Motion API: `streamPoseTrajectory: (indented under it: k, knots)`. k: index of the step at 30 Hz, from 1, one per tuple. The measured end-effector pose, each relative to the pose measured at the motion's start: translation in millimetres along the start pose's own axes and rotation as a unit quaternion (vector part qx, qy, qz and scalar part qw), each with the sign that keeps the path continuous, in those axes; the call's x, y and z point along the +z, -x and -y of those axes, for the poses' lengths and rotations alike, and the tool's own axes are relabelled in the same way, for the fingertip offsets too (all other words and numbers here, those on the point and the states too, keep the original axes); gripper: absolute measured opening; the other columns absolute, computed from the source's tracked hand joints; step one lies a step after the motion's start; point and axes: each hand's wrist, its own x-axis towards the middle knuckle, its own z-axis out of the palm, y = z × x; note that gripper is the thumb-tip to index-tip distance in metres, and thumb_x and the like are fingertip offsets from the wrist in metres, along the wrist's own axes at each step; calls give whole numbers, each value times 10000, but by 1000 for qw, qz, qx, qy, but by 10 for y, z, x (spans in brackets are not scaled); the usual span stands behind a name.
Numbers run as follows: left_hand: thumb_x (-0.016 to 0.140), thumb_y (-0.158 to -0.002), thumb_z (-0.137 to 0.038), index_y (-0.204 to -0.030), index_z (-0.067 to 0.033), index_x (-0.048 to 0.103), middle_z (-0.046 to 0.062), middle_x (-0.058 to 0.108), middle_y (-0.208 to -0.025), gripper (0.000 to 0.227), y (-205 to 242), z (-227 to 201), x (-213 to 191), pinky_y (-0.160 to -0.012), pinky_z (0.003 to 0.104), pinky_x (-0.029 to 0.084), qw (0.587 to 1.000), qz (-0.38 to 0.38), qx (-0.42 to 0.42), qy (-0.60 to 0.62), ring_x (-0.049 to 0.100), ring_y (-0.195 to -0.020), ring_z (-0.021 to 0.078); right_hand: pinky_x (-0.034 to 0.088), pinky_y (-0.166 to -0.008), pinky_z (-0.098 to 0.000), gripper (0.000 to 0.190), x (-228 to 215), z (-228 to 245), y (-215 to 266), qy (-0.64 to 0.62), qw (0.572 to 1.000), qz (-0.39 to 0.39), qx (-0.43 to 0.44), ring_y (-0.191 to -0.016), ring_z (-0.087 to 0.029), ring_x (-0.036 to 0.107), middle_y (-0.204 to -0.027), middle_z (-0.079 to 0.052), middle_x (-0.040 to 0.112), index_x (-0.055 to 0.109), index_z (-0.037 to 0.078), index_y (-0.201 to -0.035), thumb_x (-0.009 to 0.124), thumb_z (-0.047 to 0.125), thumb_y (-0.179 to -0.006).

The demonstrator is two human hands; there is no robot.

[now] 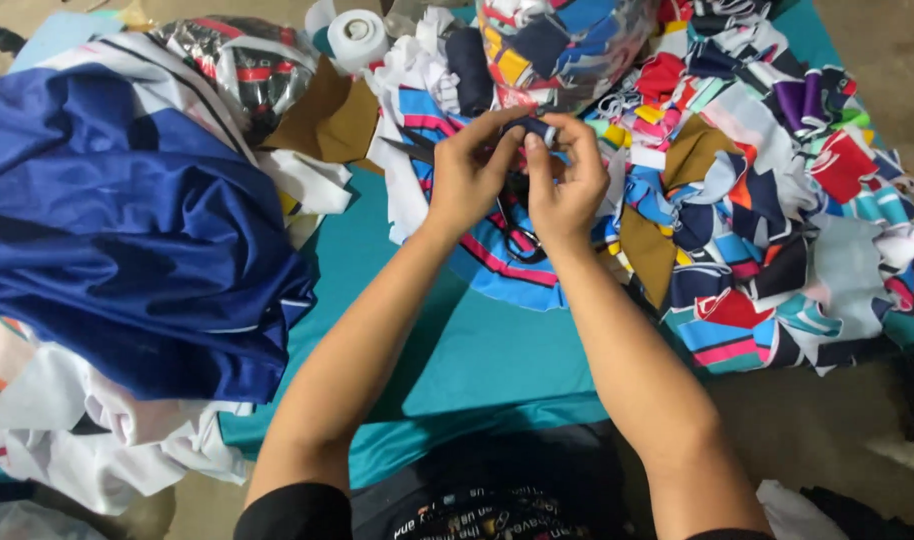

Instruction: The person is sorting through a pile of fabric scraps, picking out specific strips, aligning them, and stacking them neatly on a work surface.

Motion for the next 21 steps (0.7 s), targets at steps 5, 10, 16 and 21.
streamPoseTrajectory:
  k: [5, 10, 16, 21]
  knots:
    - [603, -1017, -44, -1182, -128, 735, 147, 786, -960, 227, 205, 305, 59, -776, 437, 623, 998, -50, -22, -37, 765, -914, 354, 608, -602, -311, 262, 30, -182, 20, 25, 995, 96, 27, -809, -242, 711, -925, -183, 696, 693, -9, -1196, 742, -14, -939]
    - [497, -1079, -83, -1287, -128, 659, 211, 761, -963, 268, 232, 378, 62, -826, 509, 592, 997, -39, -41, -53, 733, -965, 432, 622, -581, -281, 235, 131, -27, 5, 18, 993, 104, 54, -654, -199, 724, -837, -139, 706, 699, 18, -1201, 733, 11, -969]
    - [347, -1139, -274, -1407, -127, 521, 292, 733, -866, 352, 279, 198, 30, -852, 617, 558, 992, 19, -126, -21, 714, -945, 524, 578, -465, -263, 151, 152, 126, 42, 14, 995, 88, 37, -552, -196, 696, -684, -122, 676, 704, 11, -1168, 665, 74, -1036]
    - [311, -1149, -351, -1331, -181, 604, 94, 732, -685, 384, 269, 371, 27, -786, 410, 595, 988, 1, -152, 32, 762, -725, 252, 556, -461, -279, 126, 41, 165, -33, 1, 994, 110, 23, -518, -203, 678, -700, -183, 661, 628, -77, -1112, 654, 35, -1061]
